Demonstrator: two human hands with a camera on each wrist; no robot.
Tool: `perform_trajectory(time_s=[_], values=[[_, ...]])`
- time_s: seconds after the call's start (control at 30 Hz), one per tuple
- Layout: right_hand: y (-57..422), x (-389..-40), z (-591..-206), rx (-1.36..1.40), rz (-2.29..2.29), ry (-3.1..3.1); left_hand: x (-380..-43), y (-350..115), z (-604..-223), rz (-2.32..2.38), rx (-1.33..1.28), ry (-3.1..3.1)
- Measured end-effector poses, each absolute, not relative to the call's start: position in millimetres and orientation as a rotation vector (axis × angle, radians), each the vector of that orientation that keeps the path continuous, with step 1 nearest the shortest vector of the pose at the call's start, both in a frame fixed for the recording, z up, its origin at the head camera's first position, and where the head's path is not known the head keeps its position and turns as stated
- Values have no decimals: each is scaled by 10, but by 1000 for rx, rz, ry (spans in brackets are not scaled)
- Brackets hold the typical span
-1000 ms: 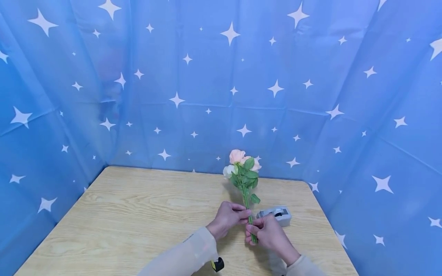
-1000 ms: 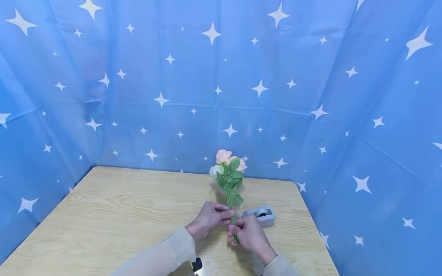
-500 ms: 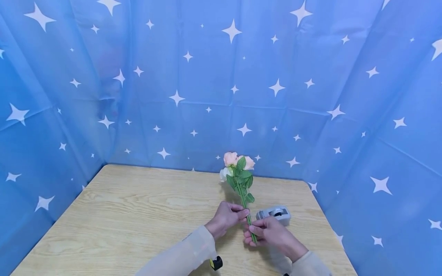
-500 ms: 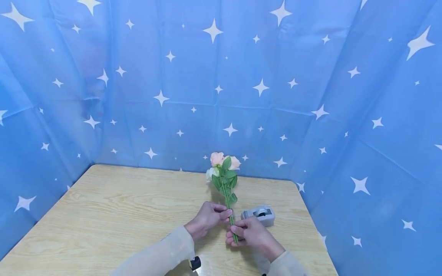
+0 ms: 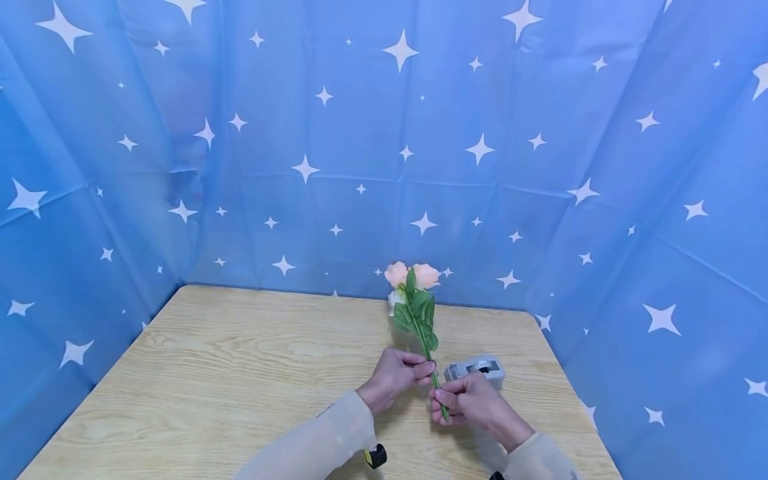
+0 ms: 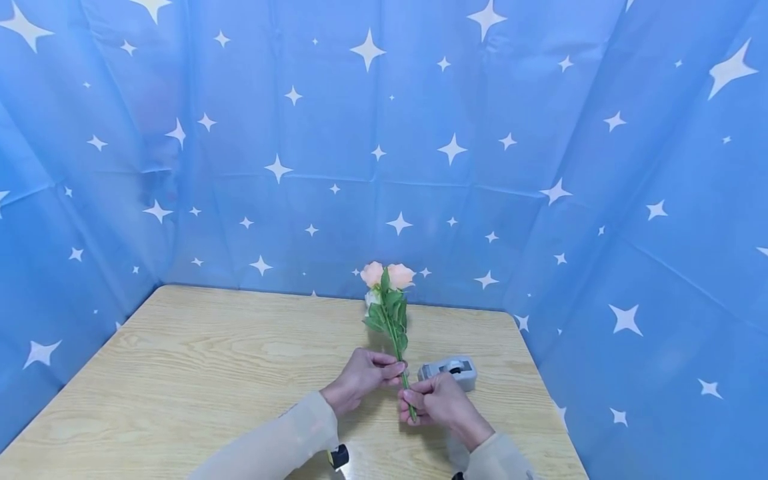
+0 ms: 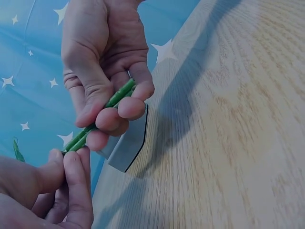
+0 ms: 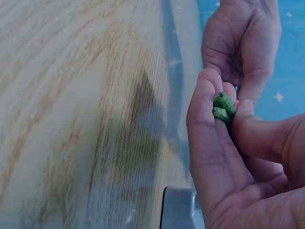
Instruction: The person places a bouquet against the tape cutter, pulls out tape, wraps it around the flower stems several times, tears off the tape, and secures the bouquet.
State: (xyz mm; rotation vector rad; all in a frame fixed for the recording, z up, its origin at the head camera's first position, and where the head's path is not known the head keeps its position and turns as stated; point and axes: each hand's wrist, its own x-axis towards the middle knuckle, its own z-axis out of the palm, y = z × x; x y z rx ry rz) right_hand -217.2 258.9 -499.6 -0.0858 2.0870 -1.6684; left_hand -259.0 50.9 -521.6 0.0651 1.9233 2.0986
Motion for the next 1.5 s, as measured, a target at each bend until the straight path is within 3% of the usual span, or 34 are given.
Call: perform_trajectory(time_s=[0.87,1.5], values=[[2450,-2145,-4980,-20,-1597,2340,-2527,584,-5146,2045,18,2023],[2617,-2207,-5026,-121,-1591,2145,-2519,569,-5186,1963,39,2069]])
